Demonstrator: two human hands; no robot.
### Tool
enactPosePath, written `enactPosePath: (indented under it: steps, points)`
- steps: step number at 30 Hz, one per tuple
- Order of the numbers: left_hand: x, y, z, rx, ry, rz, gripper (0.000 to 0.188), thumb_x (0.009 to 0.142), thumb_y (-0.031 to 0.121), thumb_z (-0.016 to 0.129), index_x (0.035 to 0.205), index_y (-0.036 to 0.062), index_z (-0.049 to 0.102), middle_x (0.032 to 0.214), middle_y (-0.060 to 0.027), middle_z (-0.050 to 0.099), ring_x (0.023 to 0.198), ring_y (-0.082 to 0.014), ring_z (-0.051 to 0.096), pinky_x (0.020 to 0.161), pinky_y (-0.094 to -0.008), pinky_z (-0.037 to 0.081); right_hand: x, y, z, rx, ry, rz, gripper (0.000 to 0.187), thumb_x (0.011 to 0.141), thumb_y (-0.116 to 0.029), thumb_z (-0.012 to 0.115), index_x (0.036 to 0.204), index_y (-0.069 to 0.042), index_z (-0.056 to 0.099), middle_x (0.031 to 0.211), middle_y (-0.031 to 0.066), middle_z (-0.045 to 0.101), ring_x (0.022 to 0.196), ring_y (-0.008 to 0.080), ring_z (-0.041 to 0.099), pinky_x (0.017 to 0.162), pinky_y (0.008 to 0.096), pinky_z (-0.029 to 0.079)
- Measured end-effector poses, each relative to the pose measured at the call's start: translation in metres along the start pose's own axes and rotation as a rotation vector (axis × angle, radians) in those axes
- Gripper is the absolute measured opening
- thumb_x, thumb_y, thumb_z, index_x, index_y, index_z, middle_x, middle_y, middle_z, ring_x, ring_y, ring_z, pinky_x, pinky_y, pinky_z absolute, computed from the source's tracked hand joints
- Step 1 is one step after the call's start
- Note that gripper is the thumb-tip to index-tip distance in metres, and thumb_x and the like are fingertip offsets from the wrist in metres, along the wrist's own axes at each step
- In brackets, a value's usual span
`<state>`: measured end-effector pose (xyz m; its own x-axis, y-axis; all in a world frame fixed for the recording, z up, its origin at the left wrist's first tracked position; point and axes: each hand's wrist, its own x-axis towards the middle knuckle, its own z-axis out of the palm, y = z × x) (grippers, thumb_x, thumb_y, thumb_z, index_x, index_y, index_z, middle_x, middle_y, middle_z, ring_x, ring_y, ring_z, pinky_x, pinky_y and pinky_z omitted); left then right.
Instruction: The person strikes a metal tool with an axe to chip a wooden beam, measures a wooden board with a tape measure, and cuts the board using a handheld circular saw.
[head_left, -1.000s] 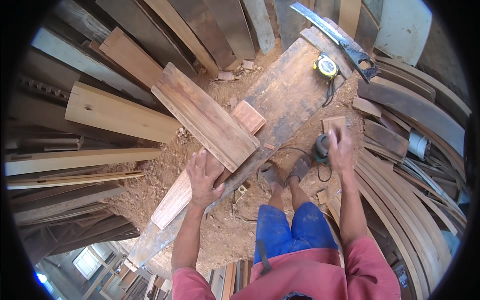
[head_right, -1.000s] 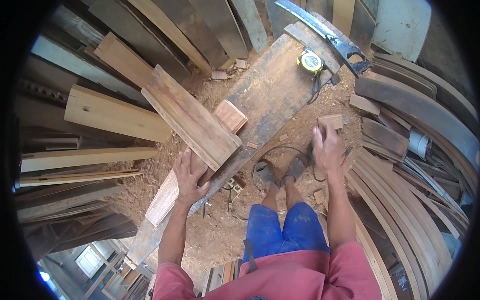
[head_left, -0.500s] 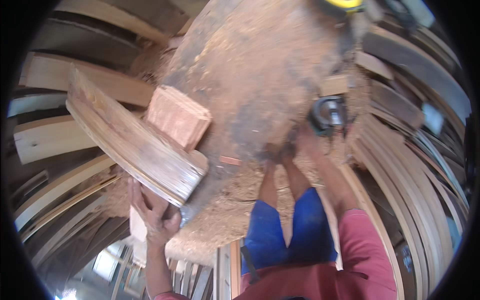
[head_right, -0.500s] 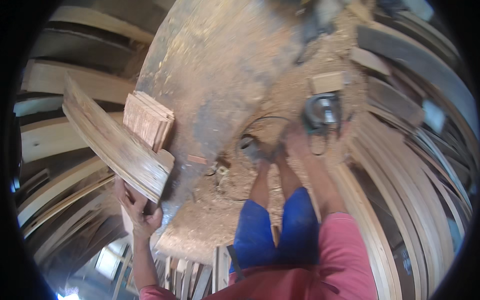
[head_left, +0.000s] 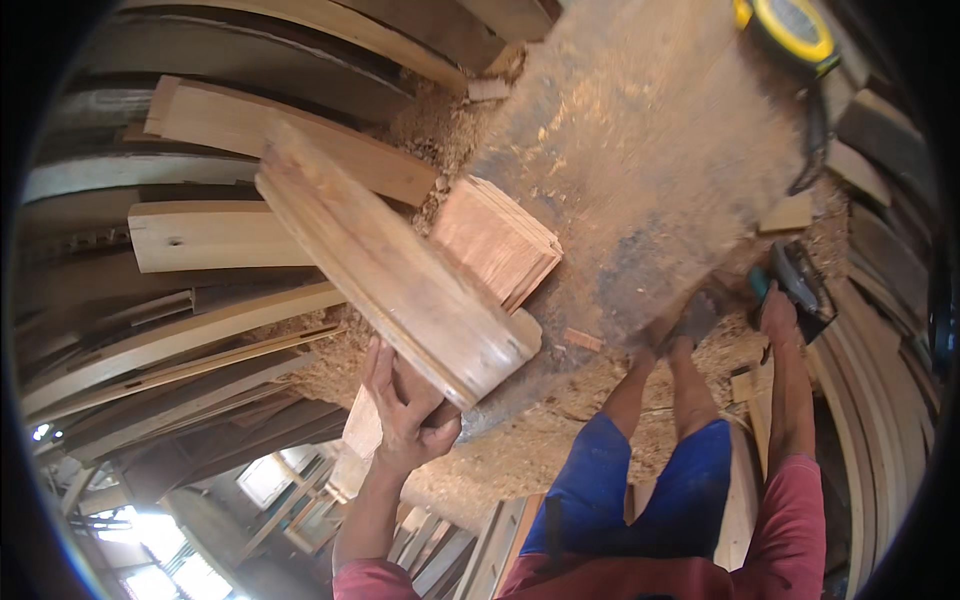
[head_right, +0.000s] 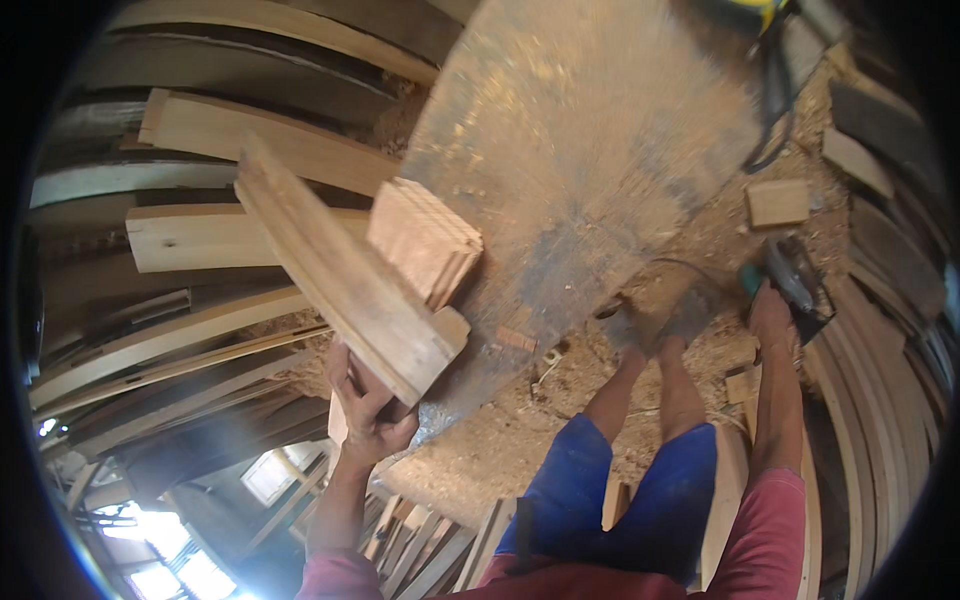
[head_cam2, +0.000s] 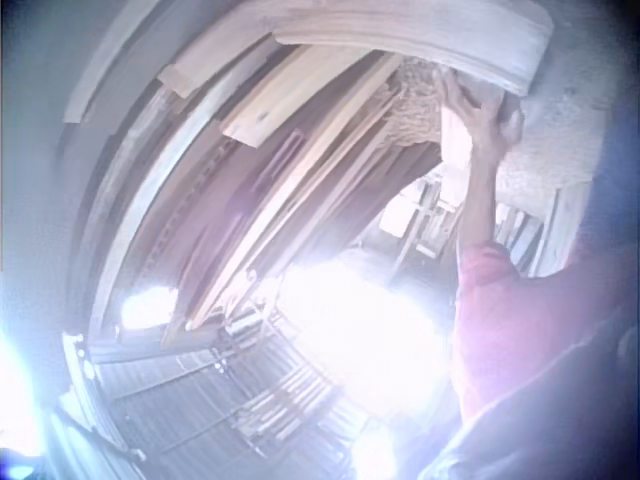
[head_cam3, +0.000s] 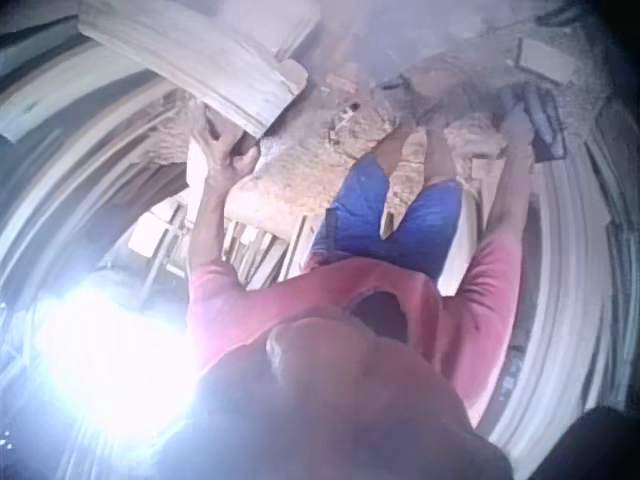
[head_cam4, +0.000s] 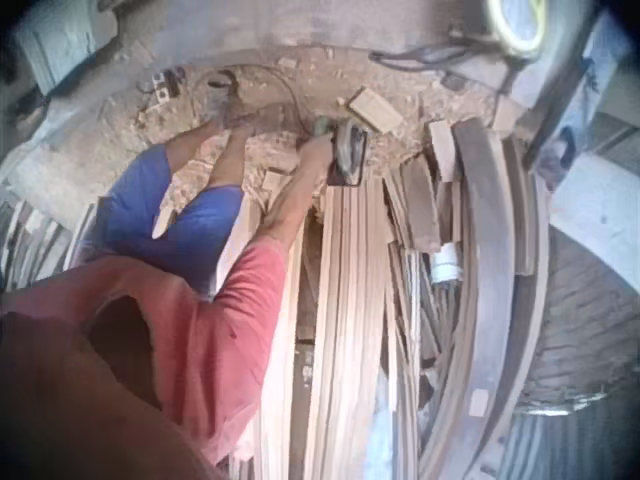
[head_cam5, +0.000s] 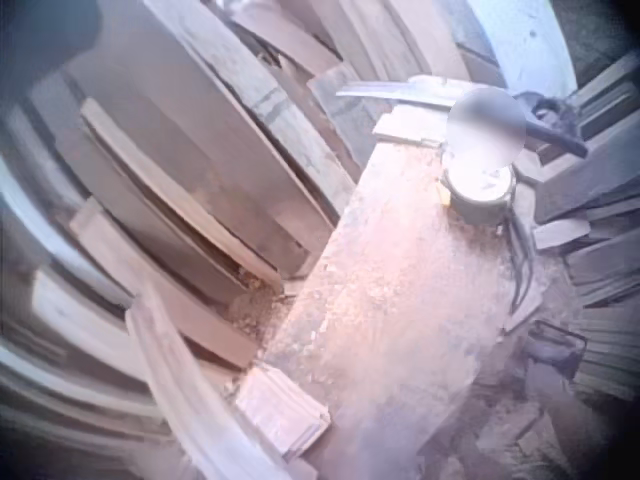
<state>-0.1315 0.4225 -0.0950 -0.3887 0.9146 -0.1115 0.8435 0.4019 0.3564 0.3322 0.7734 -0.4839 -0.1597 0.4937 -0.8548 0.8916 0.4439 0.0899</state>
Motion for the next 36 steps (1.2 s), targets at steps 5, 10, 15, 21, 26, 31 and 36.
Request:
enactPosePath:
  steps: [5,10,15,21,26,31,36]
  points:
    - [0.007,0.003,-0.010,-0.041,0.017,0.000,0.056,0.062,0.019,0.082,0.117,0.0233,0.072,0.164,-0.0277,0.030,0.149,-0.0557,0.025,0.117,-0.0686,0.024,-0.122,0.043,-0.084,0.484,0.172,-0.376,0.062,0.082,-0.030,0.084,0.128,0.005,0.059,0.114,0.0312,0.070,0.110,0.0471,0.068,0.093,0.0496,0.054]
    - [0.005,0.005,-0.012,-0.042,0.054,-0.016,0.059,0.059,0.022,0.084,0.117,0.0233,0.074,0.162,-0.0239,0.035,0.150,-0.0505,0.026,0.120,-0.0652,0.019,-0.278,0.010,-0.135,1.334,-0.069,-0.122,0.030,0.082,0.000,0.066,0.111,0.003,0.060,0.081,0.0092,0.065,0.062,0.0172,0.063,0.056,0.0316,0.051]
    - [0.008,0.008,-0.006,-0.082,0.087,-0.021,0.060,0.059,0.023,0.084,0.118,0.0242,0.075,0.163,-0.0216,0.036,0.149,-0.0482,0.027,0.122,-0.0621,0.018,-0.360,-0.029,-0.161,1.615,0.149,-0.232,0.033,0.087,-0.009,0.070,0.117,0.003,0.061,0.079,0.0072,0.063,0.062,0.0155,0.061,0.058,0.0316,0.051]
    - [0.006,0.005,-0.002,-0.052,0.081,-0.032,0.063,0.060,0.025,0.083,0.123,0.0271,0.074,0.164,-0.0206,0.034,0.150,-0.0478,0.027,0.123,-0.0609,0.018,-0.450,-0.080,-0.198,1.374,0.496,-0.425,0.036,0.092,-0.017,0.074,0.120,0.003,0.063,0.076,0.0016,0.061,0.058,0.0101,0.055,0.054,0.0273,0.046]
    - [0.000,0.003,0.000,-0.037,0.034,-0.083,0.069,0.060,0.028,0.086,0.127,0.0325,0.073,0.166,-0.0168,0.033,0.152,-0.0458,0.024,0.123,-0.0632,0.017,-0.475,-0.109,-0.274,0.988,0.162,-0.235,0.032,0.086,-0.010,0.074,0.113,0.004,0.064,0.077,0.0034,0.063,0.060,0.0113,0.056,0.054,0.0294,0.046]
    - [0.000,0.007,0.002,-0.045,0.047,-0.074,0.068,0.059,0.028,0.084,0.125,0.0321,0.073,0.166,-0.0170,0.033,0.152,-0.0459,0.024,0.123,-0.0638,0.016,-0.502,-0.098,-0.257,1.131,0.194,-0.281,0.036,0.085,-0.007,0.073,0.118,0.003,0.065,0.076,0.0028,0.063,0.060,0.0098,0.056,0.055,0.0276,0.045]
    - [0.001,0.009,-0.008,-0.038,0.018,-0.112,0.069,0.057,0.027,0.084,0.125,0.0317,0.074,0.165,-0.0170,0.034,0.152,-0.0460,0.024,0.123,-0.0637,0.016,-0.518,-0.118,-0.294,1.171,0.127,-0.394,0.042,0.084,-0.005,0.074,0.124,0.003,0.065,0.083,0.0027,0.065,0.065,0.0094,0.058,0.060,0.0277,0.048]
